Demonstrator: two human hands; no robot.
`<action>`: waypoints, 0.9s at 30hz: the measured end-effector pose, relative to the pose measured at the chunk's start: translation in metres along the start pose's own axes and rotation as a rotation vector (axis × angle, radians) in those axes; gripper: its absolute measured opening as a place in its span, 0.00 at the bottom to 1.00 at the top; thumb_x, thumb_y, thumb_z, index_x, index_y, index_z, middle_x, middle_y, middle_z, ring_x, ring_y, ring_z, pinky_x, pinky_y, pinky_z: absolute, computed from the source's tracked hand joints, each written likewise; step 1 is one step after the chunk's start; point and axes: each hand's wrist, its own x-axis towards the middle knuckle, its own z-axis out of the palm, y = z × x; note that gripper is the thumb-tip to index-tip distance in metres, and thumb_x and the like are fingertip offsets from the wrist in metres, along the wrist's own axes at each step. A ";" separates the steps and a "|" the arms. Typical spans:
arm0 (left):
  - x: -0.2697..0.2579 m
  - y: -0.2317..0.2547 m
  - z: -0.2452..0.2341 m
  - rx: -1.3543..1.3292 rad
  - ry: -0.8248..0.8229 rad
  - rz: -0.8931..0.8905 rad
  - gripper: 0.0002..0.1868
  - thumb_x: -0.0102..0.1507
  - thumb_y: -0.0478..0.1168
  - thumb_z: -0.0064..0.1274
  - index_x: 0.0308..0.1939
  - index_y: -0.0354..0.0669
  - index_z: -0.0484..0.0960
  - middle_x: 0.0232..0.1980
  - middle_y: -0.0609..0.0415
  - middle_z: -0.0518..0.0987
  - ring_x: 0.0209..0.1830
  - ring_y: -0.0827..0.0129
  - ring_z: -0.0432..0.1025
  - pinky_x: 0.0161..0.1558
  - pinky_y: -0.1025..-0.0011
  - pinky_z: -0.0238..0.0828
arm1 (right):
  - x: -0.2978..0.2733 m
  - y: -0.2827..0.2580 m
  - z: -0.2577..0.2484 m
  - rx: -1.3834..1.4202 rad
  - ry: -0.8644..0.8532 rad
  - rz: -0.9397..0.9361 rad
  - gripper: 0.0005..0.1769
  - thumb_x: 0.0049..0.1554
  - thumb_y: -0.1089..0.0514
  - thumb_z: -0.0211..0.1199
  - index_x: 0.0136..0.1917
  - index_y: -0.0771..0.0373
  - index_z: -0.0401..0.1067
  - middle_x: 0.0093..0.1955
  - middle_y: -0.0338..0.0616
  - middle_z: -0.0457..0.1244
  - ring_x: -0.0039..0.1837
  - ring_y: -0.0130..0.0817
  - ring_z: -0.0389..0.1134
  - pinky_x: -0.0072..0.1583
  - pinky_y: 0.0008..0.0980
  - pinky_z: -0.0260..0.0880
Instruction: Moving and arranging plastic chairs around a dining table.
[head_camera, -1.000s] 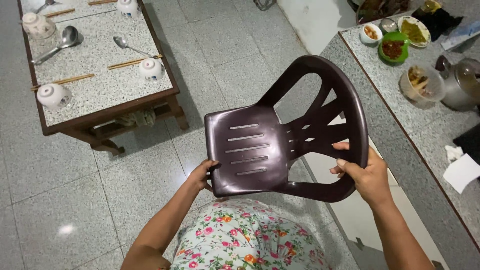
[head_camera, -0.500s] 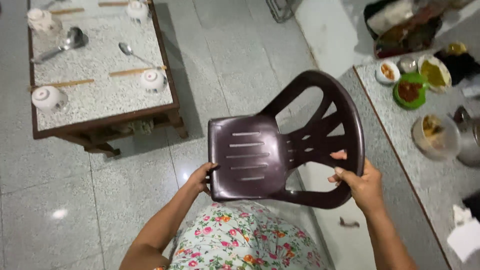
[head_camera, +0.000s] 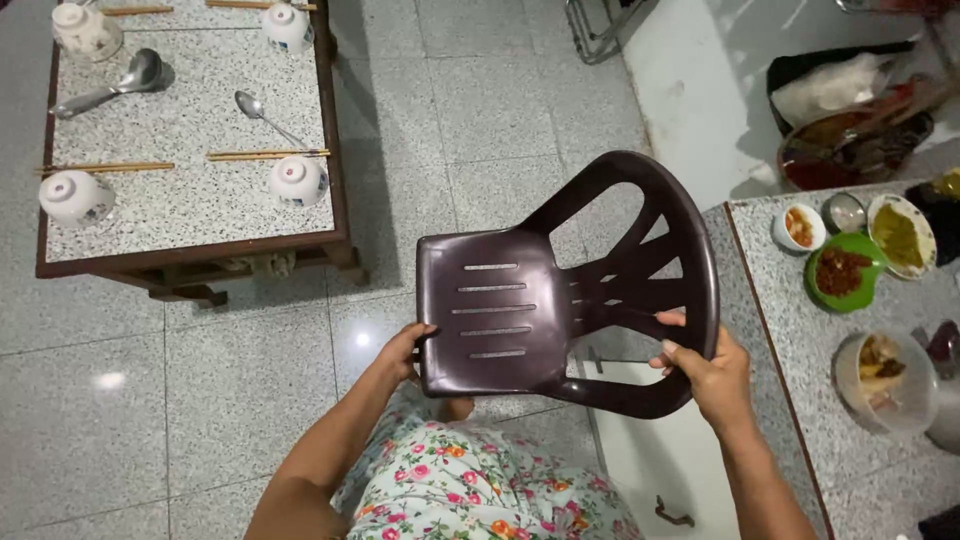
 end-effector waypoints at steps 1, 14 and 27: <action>0.011 0.002 -0.003 -0.006 0.002 -0.006 0.28 0.55 0.54 0.60 0.59 0.60 0.76 0.68 0.49 0.71 0.66 0.44 0.62 0.56 0.18 0.55 | 0.011 0.004 0.004 -0.004 -0.006 0.005 0.20 0.55 0.69 0.61 0.61 0.67 0.73 0.50 0.45 0.70 0.41 0.32 0.74 0.41 0.30 0.71; 0.117 0.102 -0.030 -0.018 0.042 -0.023 0.30 0.57 0.47 0.57 0.63 0.51 0.73 0.64 0.44 0.74 0.62 0.40 0.66 0.55 0.29 0.64 | 0.147 0.049 0.069 0.095 -0.033 0.143 0.21 0.56 0.70 0.60 0.64 0.67 0.68 0.47 0.46 0.68 0.42 0.36 0.73 0.42 0.33 0.72; 0.189 0.182 -0.070 0.001 0.055 -0.076 0.38 0.54 0.49 0.59 0.69 0.53 0.71 0.71 0.45 0.71 0.68 0.38 0.64 0.55 0.20 0.54 | 0.262 0.106 0.140 -0.055 -0.136 0.202 0.16 0.56 0.60 0.68 0.57 0.65 0.70 0.44 0.42 0.72 0.47 0.30 0.72 0.51 0.31 0.71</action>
